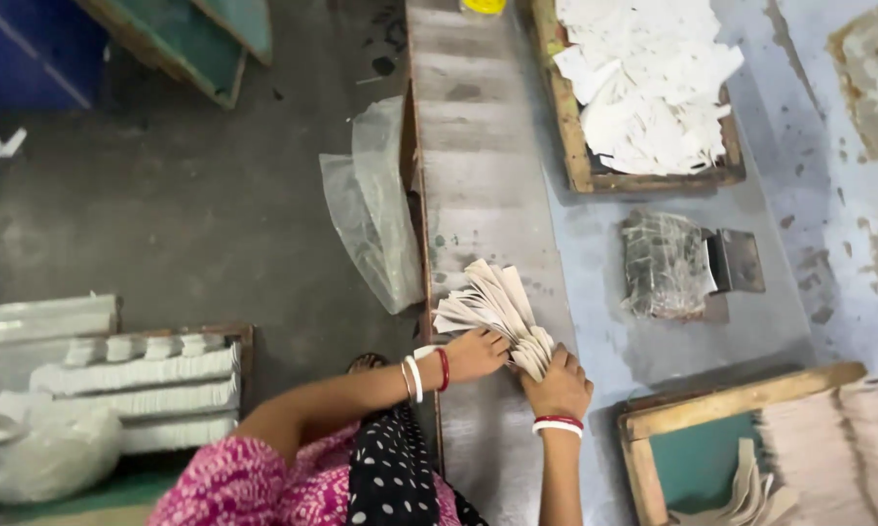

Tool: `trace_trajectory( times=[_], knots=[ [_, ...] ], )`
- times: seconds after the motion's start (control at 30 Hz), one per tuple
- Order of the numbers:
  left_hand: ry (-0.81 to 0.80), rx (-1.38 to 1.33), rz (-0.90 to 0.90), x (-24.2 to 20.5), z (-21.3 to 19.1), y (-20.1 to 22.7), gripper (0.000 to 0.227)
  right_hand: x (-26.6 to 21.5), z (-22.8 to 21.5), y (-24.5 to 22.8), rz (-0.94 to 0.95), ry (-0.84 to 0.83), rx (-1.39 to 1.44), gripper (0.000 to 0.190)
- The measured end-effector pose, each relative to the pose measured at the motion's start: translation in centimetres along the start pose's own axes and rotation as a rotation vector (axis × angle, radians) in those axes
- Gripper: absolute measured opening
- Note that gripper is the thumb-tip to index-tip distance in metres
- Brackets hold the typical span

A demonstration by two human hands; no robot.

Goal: The person picks up stacks of light-colored, irregularly shaped wooden parts from a table and places them into a wooden tray. They repeatedly gather the parts, align them, and transfer them to the tray, occasionally adjusting the pile.

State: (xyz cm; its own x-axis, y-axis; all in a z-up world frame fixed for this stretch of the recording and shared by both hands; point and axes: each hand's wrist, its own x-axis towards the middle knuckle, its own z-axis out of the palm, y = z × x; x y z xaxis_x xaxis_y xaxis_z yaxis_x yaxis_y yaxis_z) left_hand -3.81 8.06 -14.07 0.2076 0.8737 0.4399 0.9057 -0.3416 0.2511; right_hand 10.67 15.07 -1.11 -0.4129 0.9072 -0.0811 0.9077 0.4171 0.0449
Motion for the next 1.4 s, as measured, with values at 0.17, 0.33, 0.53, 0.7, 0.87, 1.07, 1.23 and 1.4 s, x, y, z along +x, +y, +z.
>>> trace_trajectory(
  times=[0.17, 0.33, 0.53, 0.7, 0.87, 1.07, 1.23, 1.4],
  knots=[
    [-0.039, 0.04, 0.137, 0.9, -0.1, -3.4, 0.019, 1.2, 0.7, -0.2, 0.083, -0.127, 0.148, 0.072],
    [0.026, 0.057, 0.251, 1.1, -3.6, -5.2, 0.025, 0.0, 0.4, 0.1, 0.046, -0.106, 0.166, 0.061],
    [0.107, 0.069, 0.285, 0.2, -4.3, -7.4, 0.022, -1.2, -0.1, -0.6, 0.049, -0.029, 0.204, 0.062],
    [0.066, 0.124, 0.234, 0.1, -2.0, -10.7, 0.021, -0.8, 1.2, 0.5, 0.09, -0.104, 0.226, 0.066],
    [-0.256, 0.166, 0.126, 0.9, -3.5, -9.6, 0.018, -0.5, 0.8, 0.7, 0.097, -0.135, 0.293, 0.071],
    [-0.066, 0.208, 0.032, 1.0, -3.5, -4.9, 0.052, -0.3, 1.5, 0.8, 0.132, -0.178, 0.283, 0.067],
    [-0.076, 0.228, 0.08, 1.5, -3.9, -2.9, 0.067, -1.0, 1.1, 0.4, 0.062, -0.131, 0.275, 0.065],
    [-0.103, 0.168, 0.154, 2.8, -7.9, -2.5, 0.091, -2.9, -0.3, 1.1, -0.181, 0.068, 0.152, 0.058]
  ],
)
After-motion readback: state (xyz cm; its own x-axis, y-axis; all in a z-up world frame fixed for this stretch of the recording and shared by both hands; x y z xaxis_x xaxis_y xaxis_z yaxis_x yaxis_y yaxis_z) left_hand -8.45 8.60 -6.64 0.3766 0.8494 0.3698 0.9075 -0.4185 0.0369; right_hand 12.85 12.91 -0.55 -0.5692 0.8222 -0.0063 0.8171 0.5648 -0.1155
